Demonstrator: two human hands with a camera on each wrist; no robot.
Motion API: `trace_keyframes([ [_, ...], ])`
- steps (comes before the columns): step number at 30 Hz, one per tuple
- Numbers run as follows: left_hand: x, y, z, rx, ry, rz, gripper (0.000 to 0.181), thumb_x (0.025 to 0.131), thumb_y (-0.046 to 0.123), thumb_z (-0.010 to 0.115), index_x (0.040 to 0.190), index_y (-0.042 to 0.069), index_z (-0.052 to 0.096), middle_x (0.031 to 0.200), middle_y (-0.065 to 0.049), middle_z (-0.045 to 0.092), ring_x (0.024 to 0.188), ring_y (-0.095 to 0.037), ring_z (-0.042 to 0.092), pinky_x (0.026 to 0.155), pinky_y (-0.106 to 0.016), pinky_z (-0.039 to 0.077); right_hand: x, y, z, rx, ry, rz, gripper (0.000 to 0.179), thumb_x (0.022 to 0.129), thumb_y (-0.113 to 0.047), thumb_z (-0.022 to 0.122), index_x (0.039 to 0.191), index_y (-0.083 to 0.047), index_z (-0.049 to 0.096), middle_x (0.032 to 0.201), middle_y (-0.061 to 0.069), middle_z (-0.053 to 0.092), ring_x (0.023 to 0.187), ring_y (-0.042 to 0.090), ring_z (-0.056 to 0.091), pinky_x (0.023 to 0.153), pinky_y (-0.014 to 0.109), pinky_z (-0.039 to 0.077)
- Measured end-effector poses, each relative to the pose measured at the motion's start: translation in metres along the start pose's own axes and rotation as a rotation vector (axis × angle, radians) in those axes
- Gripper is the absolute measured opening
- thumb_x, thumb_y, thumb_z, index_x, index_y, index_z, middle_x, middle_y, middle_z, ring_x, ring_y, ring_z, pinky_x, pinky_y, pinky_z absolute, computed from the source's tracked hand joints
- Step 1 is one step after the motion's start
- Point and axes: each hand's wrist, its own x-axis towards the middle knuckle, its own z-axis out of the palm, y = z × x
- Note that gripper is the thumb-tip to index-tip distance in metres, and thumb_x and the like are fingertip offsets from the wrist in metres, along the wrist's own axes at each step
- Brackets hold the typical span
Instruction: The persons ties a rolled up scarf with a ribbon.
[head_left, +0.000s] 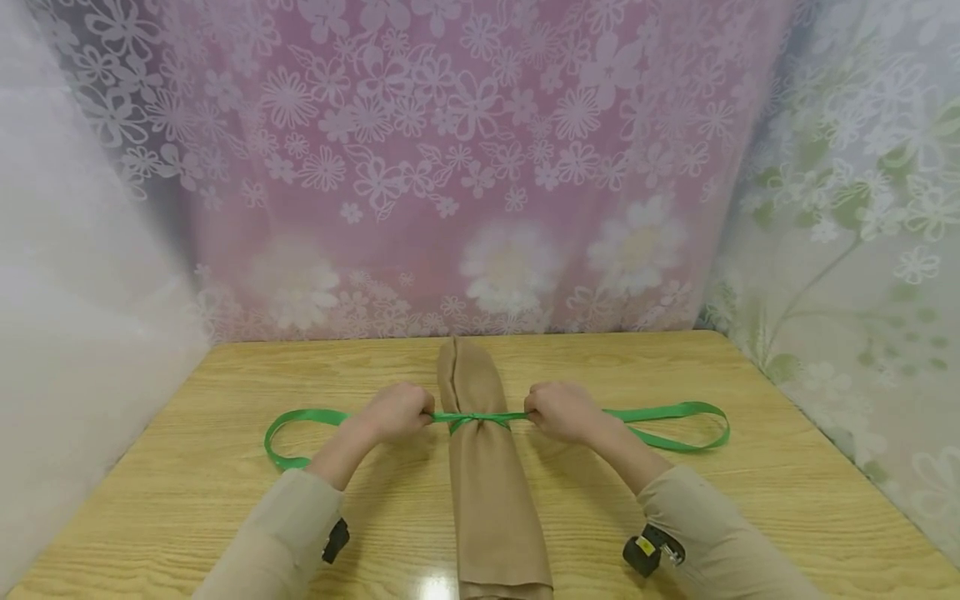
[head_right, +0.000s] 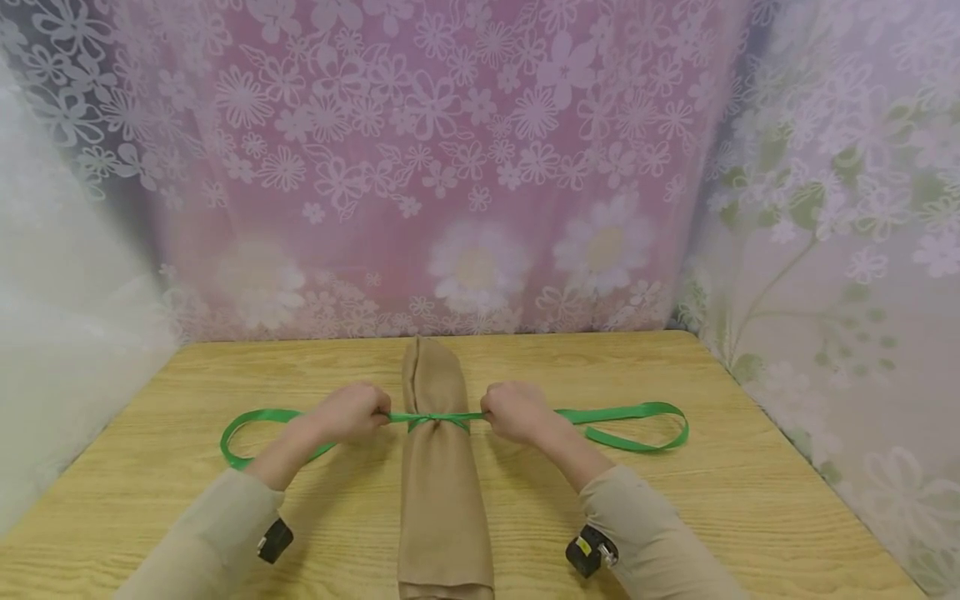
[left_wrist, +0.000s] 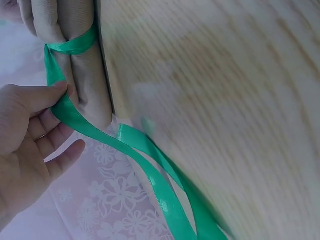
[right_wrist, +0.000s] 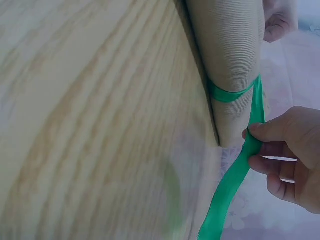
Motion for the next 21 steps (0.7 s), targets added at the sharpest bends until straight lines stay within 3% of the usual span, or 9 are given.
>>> trace_keyframes([
  [5,-0.0019,0.0,-0.0041,0.027,0.001,0.027,0.023,0.085,0.004,0.063,0.063,0.01,0.059,0.061,0.007,0.047,0.053,-0.007,0.037,0.051,-0.021,0.031,0.0002,0.0025,-0.0013,-0.026,0.033,-0.016,0.024,0.08,0.0,0.06,0.06,-0.014,0.06,0.059,-0.008,0.042,0.05,0.004,0.028,0.045,0.015,0.023],
  [11,-0.0032,0.0018,-0.0073,0.027,-0.008,0.032,0.023,0.084,0.004,0.063,0.063,0.011,0.059,0.06,0.008,0.048,0.051,-0.006,0.036,0.049,-0.02,0.031,0.0001,0.0042,-0.003,-0.042,0.036,-0.01,0.036,0.077,0.002,0.058,0.051,-0.019,0.045,0.057,-0.008,0.037,0.05,0.005,0.021,0.045,0.017,0.016],
  [21,-0.0049,-0.0001,-0.0085,0.014,-0.02,0.045,0.027,0.084,0.003,0.063,0.059,0.012,0.055,0.056,0.008,0.043,0.05,-0.006,0.033,0.048,-0.019,0.028,0.0002,0.0028,-0.0064,-0.011,-0.015,0.013,0.036,0.078,0.0,0.06,0.05,-0.019,0.049,0.06,-0.008,0.044,0.05,0.004,0.027,0.044,0.016,0.019],
])
